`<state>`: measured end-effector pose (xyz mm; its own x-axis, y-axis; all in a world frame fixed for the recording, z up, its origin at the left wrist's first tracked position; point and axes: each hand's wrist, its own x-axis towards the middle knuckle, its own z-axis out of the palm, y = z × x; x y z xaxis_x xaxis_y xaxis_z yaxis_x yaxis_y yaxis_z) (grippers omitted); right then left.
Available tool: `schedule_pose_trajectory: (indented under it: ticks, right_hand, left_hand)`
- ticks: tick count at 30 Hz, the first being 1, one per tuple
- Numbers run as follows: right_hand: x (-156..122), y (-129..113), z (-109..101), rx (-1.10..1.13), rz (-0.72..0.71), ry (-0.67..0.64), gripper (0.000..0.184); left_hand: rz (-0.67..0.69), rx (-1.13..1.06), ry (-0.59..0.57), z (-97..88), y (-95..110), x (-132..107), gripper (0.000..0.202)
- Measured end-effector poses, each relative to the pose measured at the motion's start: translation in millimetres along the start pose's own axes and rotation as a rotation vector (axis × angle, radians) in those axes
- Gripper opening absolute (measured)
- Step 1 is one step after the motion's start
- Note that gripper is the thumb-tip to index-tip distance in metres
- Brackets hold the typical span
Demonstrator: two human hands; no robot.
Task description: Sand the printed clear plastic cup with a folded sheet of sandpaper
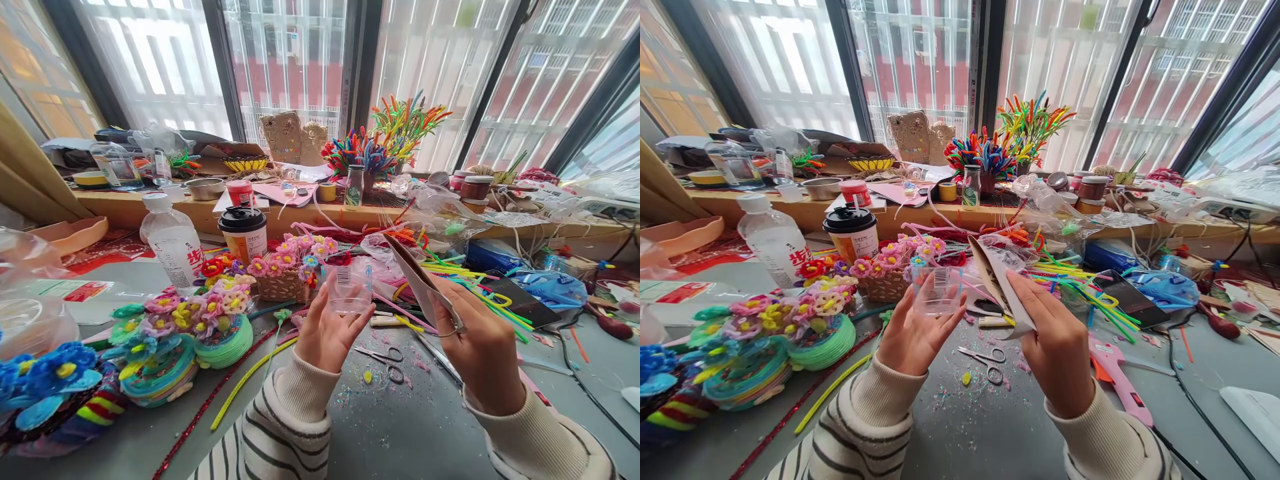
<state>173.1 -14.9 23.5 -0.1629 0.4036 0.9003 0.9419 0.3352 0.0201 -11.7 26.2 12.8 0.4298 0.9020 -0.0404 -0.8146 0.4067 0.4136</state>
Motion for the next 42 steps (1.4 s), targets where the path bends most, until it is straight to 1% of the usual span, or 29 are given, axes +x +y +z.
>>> schedule_pose_trajectory:
  ticks: [3, 9, 12, 18, 20, 25, 28, 30, 32, 34, 39, 42]
  right_hand:
    - [0, -1, 0, 0.004, 0.003, -0.013, 0.046]
    - [0, -2, 0, 0.038, -0.015, -0.034, 0.046]
    - [0, -2, 0, 0.030, -0.021, -0.025, 0.045]
    - [-1, -2, 0, 0.031, -0.015, -0.040, 0.045]
    - [0, -1, 0, 0.024, -0.002, -0.022, 0.044]
    - [5, 8, -3, 0.034, 0.010, 0.048, 0.047]
    - [10, 13, -8, 0.019, 0.024, 0.079, 0.047]
    - [12, 14, -13, -0.006, 0.036, 0.108, 0.048]
    - [14, 15, -17, -0.024, 0.042, 0.125, 0.049]
    - [15, 16, -19, -0.025, 0.039, 0.131, 0.050]
    - [16, 16, -20, -0.028, 0.033, 0.120, 0.050]
    - [14, 17, -19, -0.038, 0.038, 0.108, 0.048]
  left_hand:
    - [0.004, 0.025, -0.057, 2.3, 2, -3, 0.076]
    - [-0.065, 0.002, -0.111, 5.4, 5, -7, 0.071]
    - [-0.075, 0.002, -0.140, 7.8, 6, -9, 0.077]
    - [-0.089, -0.015, -0.152, 8.0, 6, -8, 0.085]
    - [-0.096, -0.007, -0.152, 5.8, 4, -7, 0.084]
    - [-0.075, 0.036, -0.168, 0.7, 2, -6, 0.076]
    - [-0.093, 0.042, -0.170, 0.1, 4, -5, 0.072]
    - [-0.143, 0.038, -0.197, 0.3, 6, -5, 0.063]
    - [-0.213, 0.012, -0.252, 0.4, 8, -5, 0.050]
    - [-0.262, -0.031, -0.287, 0.5, 9, -5, 0.044]
    - [-0.268, -0.100, -0.233, 2.7, 8, -4, 0.049]
    - [-0.262, -0.146, -0.223, 3.2, 7, -2, 0.053]
